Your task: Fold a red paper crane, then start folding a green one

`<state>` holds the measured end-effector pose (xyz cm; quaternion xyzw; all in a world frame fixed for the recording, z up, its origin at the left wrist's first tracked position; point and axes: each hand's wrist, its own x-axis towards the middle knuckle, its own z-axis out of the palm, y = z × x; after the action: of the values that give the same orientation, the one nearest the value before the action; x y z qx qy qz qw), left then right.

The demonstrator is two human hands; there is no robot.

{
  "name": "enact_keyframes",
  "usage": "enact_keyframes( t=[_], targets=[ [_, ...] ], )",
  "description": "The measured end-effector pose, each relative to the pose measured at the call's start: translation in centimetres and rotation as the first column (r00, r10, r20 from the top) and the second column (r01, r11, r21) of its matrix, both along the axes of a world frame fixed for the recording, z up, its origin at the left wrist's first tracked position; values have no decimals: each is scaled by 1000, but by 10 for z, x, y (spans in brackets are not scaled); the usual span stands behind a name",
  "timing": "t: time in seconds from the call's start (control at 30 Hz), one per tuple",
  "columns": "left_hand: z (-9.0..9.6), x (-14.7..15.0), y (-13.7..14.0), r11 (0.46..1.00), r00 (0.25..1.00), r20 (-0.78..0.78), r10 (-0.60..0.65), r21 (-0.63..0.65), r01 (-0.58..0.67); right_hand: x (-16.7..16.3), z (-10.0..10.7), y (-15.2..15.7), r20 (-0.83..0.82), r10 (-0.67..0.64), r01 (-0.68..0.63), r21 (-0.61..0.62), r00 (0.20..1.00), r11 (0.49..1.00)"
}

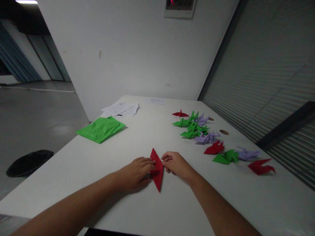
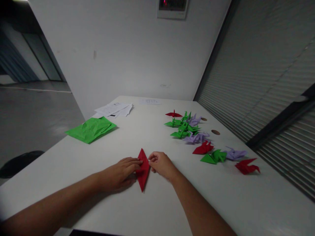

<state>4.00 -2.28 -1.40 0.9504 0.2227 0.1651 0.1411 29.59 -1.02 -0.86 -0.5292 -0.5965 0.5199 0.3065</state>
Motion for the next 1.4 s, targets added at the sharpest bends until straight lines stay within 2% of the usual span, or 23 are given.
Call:
enact_keyframes(
  t=[0.27,0.53,0.7,0.8,1.0,1.17,1.4],
  targets=[
    [1,2,-1,995,997,-73,4,104,3,1,-3,0,-6,10,-10,0,1000,1000],
    [1,2,0,994,997,-81,-10,104,18,1,3,-1,7,49,-49,-2,999,999],
    [-2,1,1,995,997,-78,-1,102,9,0,-5,1,-10,71,-71,43,997,997],
    [-2,1,1,995,998,-70,-5,99,12,1,-13,3,46,73,-77,105,996,991],
    [1,1,0,996,998,-57,-14,92,19,-2,-17,4,210,68,-130,296,975,946],
    [0,1,1,995,999,-51,-6,100,11,-5,-11,2,313,46,-168,374,949,912],
    [2,2,1,997,999,-47,-15,78,18,-4,-6,0,402,129,-319,453,907,832]
  ],
)
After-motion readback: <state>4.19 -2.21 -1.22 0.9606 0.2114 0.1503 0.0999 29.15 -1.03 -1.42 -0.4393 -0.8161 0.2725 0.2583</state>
